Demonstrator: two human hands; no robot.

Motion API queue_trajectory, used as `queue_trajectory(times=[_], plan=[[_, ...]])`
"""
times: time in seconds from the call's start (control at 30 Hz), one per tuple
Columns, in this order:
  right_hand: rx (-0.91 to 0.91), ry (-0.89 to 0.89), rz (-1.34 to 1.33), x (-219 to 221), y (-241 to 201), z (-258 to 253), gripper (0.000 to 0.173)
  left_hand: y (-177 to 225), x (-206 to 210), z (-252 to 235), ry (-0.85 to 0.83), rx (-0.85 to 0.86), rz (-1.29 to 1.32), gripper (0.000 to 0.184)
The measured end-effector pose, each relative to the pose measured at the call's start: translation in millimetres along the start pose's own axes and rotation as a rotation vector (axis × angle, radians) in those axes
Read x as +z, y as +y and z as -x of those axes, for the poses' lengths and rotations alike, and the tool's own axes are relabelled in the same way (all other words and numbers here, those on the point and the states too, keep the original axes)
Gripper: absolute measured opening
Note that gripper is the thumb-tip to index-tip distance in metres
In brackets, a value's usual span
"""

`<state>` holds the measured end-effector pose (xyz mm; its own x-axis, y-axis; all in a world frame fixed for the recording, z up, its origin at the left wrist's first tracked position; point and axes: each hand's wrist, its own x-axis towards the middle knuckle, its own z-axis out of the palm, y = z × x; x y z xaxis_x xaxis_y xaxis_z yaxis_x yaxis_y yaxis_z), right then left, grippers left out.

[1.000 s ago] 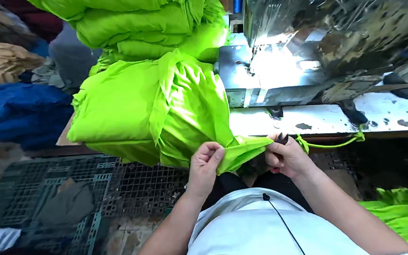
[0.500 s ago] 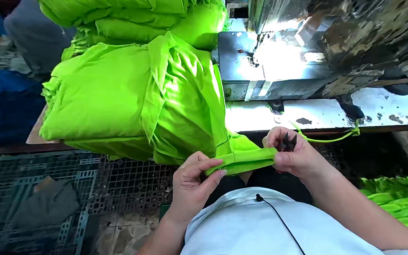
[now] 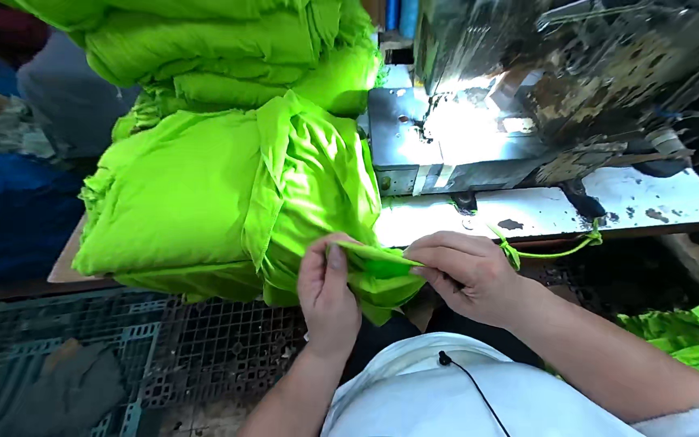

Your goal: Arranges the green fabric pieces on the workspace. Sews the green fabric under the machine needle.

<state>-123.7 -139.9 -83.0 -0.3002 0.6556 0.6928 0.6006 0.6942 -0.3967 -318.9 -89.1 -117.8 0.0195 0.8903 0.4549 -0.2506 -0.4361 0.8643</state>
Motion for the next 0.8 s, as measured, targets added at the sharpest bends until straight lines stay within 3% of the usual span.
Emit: queue_trajectory(times=[0.03, 0.13, 0.2, 0.23, 0.33, 0.43, 0.53, 0.63, 0.7, 0.73, 0.8], plan=[[-0.051, 0.061, -0.002, -1.2, -3.3, -9.9, 0.021, 11.1, 8.0, -21.2, -0.029, 0.132, -0.042, 0.02], [-0.066, 0.168, 0.045, -4.0, -5.7, -32.2, 0.033, 45.0, 29.8, -99.1, -0.204, 0.782, -0.398, 0.012], [0.136, 0.142, 0.05, -1.1, 7.1, -36.0, 0.039, 45.1, 55.1, -144.1, -0.36, 1.006, -0.551, 0.009], [0.307, 0.099, -0.026, 1.0, 17.9, -35.3, 0.034, 31.7, 67.8, -161.6, -0.449, 1.018, -0.595, 0.009], [0.817, -0.022, -0.396, 4.4, 52.1, -24.6, 0.027, -25.8, 89.6, -181.6, -0.672, 0.763, -0.856, 0.01], [0.955, 0.014, -0.664, 2.8, 62.6, -3.4, 0.025, -44.1, 95.4, -172.5, -0.741, 0.291, -1.067, 0.021], [1.021, 0.042, -0.871, -7.5, 62.3, 2.5, 0.023, -35.5, 105.0, -172.1, -0.706, 0.049, -1.14, 0.015], [0.996, 0.1, -0.915, -15.4, 72.8, -6.9, 0.021, -39.9, 117.2, -191.1, -0.735, 0.03, -1.109, 0.015], [0.964, 0.135, -0.853, -17.3, 80.0, -15.1, 0.021, -81.8, 112.4, -213.5, -0.713, 0.299, -1.007, 0.016], [0.955, 0.157, -0.824, -17.1, 82.0, -17.2, 0.021, -94.8, 113.3, -221.6, -0.712, 0.322, -0.963, 0.019], [0.947, 0.188, -0.782, -16.5, 84.5, -19.2, 0.02, -87.8, 125.0, -230.7, -0.745, 0.067, -0.949, 0.026]])
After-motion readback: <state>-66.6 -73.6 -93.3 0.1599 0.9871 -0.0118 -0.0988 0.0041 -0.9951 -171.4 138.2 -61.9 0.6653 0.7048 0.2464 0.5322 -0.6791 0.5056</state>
